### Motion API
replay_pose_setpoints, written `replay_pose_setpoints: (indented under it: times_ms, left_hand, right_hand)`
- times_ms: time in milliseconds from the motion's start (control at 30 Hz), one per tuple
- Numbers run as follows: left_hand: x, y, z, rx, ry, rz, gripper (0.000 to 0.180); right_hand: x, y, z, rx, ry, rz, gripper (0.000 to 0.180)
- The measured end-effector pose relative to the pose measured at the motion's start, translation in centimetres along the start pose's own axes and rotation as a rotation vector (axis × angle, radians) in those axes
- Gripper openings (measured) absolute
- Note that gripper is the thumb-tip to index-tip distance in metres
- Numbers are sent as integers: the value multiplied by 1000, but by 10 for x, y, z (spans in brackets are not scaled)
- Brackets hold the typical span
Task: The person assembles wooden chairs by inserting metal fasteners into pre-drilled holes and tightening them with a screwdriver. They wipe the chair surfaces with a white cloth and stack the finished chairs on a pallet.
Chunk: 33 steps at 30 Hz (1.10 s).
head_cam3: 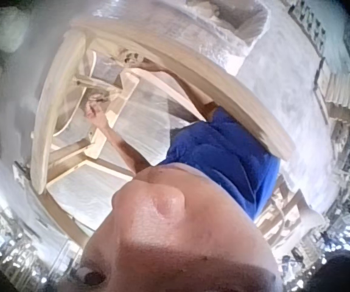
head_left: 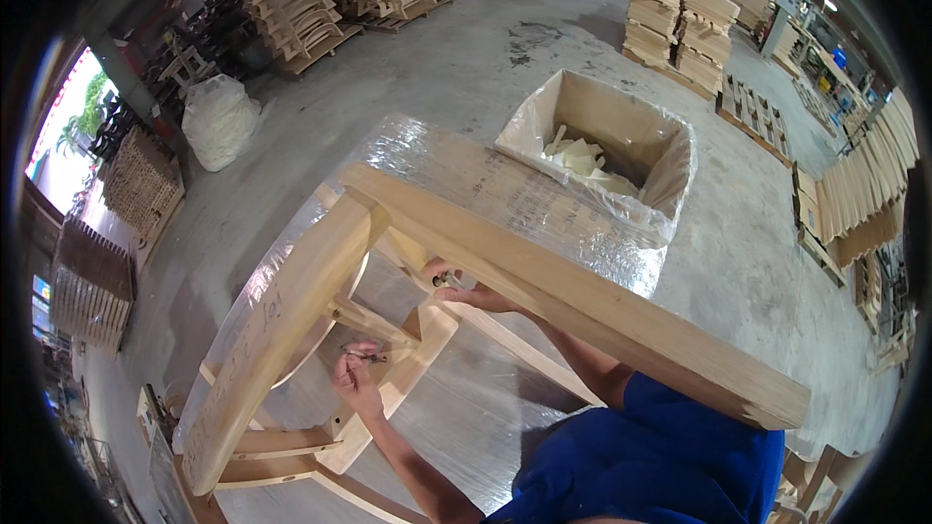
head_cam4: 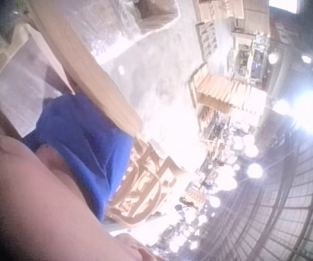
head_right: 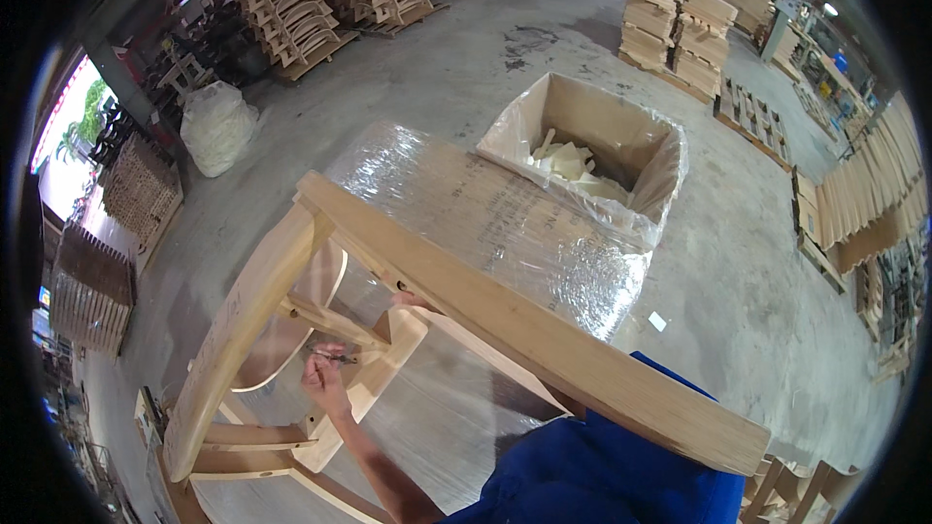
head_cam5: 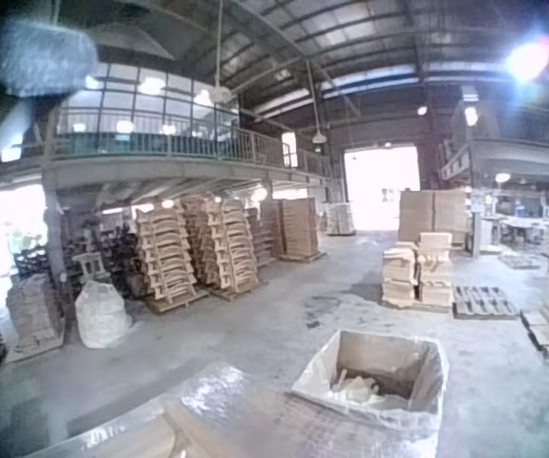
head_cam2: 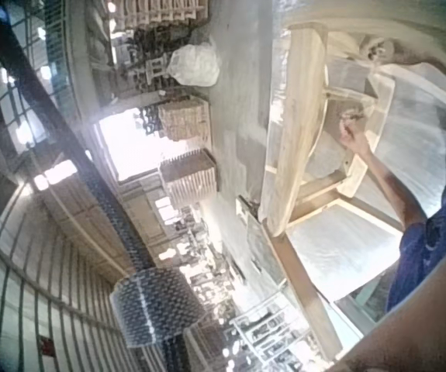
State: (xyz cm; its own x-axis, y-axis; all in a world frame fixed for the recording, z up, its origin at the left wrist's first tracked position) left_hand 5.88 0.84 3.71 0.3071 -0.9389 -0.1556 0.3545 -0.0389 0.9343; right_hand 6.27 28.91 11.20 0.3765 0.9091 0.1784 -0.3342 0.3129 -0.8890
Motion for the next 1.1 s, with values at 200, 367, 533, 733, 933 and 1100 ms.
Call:
replay_pose_setpoints:
  times_ms: [200, 367, 533, 733, 933, 1100]
  left_hand:
    - [4, 4, -3, -44, 212, 95, 8]
    - [12, 4, 5, 2, -29, -16, 7]
    - [-10, 11, -4, 31, 90, -50, 11]
    - [8, 7, -3, -61, 107, 82, 11]
    - [2, 12, 10, 81, -179, 209, 12]
    - [6, 16, -1, -47, -9, 186, 5]
  right_hand:
    - [-13, 3, -2, -41, 26, -19, 44]
    - [-15, 4, 4, -11, -11, 19, 44]
    - [6, 14, -1, -39, 35, -20, 45]
    - [-16, -3, -6, -192, 91, -129, 47]
    - [8, 9, -3, 83, -11, -73, 34]
    - [-10, 5, -8, -9, 34, 19, 20]
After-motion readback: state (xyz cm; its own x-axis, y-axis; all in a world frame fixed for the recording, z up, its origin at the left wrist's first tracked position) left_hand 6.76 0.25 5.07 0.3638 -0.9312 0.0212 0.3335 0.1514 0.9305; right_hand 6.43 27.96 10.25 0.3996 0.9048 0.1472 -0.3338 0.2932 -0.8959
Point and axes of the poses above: each hand's wrist, its own z-axis towards the middle knuckle, its own x-axis out of the back of the hand, y = z × x, the point moved 4 cm from there along z, towards the middle knuckle, and after that the axes turned 15 degrees about y, right-handed, at the moved point
